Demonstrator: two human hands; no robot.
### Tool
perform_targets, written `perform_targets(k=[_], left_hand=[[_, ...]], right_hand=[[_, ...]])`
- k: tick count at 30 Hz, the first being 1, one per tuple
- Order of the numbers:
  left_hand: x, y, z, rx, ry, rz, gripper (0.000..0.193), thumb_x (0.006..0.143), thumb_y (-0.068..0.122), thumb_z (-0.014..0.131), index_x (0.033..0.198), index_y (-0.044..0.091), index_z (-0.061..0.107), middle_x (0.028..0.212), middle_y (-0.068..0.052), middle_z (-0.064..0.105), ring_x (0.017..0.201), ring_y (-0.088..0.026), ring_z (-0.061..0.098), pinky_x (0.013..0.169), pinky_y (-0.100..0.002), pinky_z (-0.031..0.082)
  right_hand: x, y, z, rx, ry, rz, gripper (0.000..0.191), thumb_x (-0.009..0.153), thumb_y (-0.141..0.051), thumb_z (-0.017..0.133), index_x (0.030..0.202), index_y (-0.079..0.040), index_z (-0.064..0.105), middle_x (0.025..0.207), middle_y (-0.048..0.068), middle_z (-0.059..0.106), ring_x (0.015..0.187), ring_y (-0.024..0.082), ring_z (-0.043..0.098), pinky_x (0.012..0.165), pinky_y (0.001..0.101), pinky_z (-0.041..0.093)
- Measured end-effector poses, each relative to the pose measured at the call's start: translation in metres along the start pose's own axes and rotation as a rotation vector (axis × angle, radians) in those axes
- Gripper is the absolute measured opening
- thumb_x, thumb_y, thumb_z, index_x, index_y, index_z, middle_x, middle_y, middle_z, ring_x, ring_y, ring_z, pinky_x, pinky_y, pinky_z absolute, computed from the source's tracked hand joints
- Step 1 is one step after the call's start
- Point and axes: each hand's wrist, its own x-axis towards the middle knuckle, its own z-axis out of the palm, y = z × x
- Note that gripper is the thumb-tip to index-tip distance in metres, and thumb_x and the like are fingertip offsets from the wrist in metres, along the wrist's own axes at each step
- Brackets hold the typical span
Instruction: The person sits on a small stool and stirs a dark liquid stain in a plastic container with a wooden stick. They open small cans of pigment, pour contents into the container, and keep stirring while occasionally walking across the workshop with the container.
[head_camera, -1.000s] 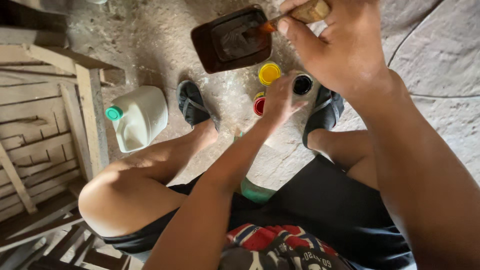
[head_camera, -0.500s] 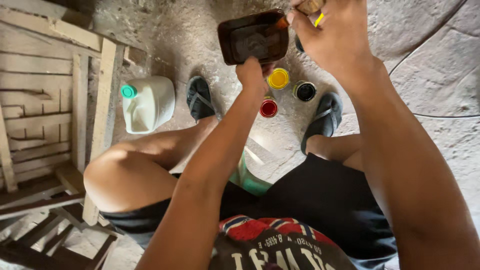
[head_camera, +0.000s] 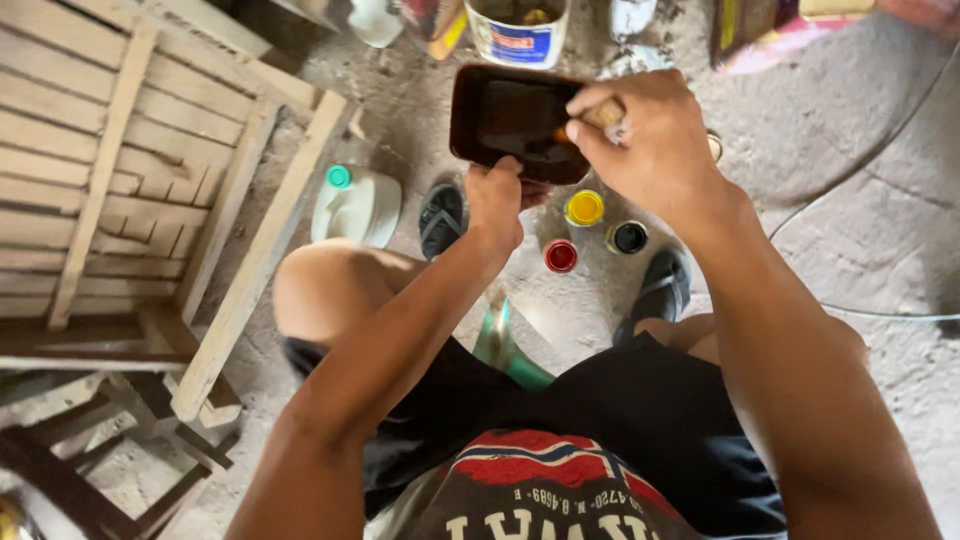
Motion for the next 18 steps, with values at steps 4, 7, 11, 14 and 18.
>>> perform_targets(k=[4, 7, 11, 14, 18], left_hand=[[-0.030, 0.035, -0.008, -0.023, -0.005, 0.109, 0.021, 0.085, 0.007, 0.052, 0.100, -0.003, 0.063, 0.074, -0.016, 0.071, 0.055, -0.025, 0.068, 0.049, -0.037, 0.057], [-0.042, 0.052, -0.012, -0.024, 0.005, 0.169, 0.022, 0.085, 0.007, 0.052, 0.102, -0.001, 0.061, 0.073, -0.016, 0.071, 0.054, -0.025, 0.068, 0.048, -0.037, 0.057], [-0.037, 0.060, -0.017, -0.096, 0.043, 0.205, 0.026, 0.084, 0.006, 0.052, 0.109, -0.001, 0.058, 0.075, -0.015, 0.070, 0.054, -0.025, 0.068, 0.047, -0.037, 0.055], [-0.026, 0.058, -0.020, -0.176, 0.033, 0.229, 0.028, 0.087, 0.006, 0.053, 0.113, -0.005, 0.058, 0.077, -0.016, 0.071, 0.057, -0.025, 0.070, 0.049, -0.037, 0.057], [-0.014, 0.059, -0.022, -0.219, 0.083, 0.170, 0.032, 0.085, 0.008, 0.053, 0.117, 0.000, 0.052, 0.075, -0.016, 0.072, 0.055, -0.026, 0.070, 0.048, -0.037, 0.057]], right_hand=[[0.008, -0.028, 0.007, -0.132, 0.078, -0.096, 0.015, 0.093, -0.006, 0.086, 0.100, -0.007, 0.073, 0.094, 0.009, 0.073, 0.089, 0.029, 0.067, 0.092, 0.0432, 0.050], [0.015, -0.043, 0.014, -0.001, 0.127, -0.050, 0.015, 0.095, -0.004, 0.083, 0.105, -0.006, 0.073, 0.102, 0.010, 0.073, 0.095, 0.029, 0.068, 0.093, 0.0402, 0.051], [0.027, -0.047, 0.019, 0.090, 0.087, 0.071, 0.013, 0.098, -0.006, 0.083, 0.107, -0.009, 0.073, 0.099, 0.008, 0.072, 0.091, 0.023, 0.070, 0.086, 0.0358, 0.053], [0.030, -0.044, 0.024, -0.095, 0.176, -0.037, 0.013, 0.098, -0.001, 0.083, 0.107, -0.006, 0.075, 0.100, 0.010, 0.073, 0.097, 0.028, 0.066, 0.098, 0.0412, 0.050], [0.035, -0.037, 0.039, -0.078, 0.044, 0.002, 0.012, 0.096, -0.006, 0.083, 0.104, -0.007, 0.074, 0.099, 0.009, 0.074, 0.102, 0.030, 0.065, 0.097, 0.0402, 0.049]])
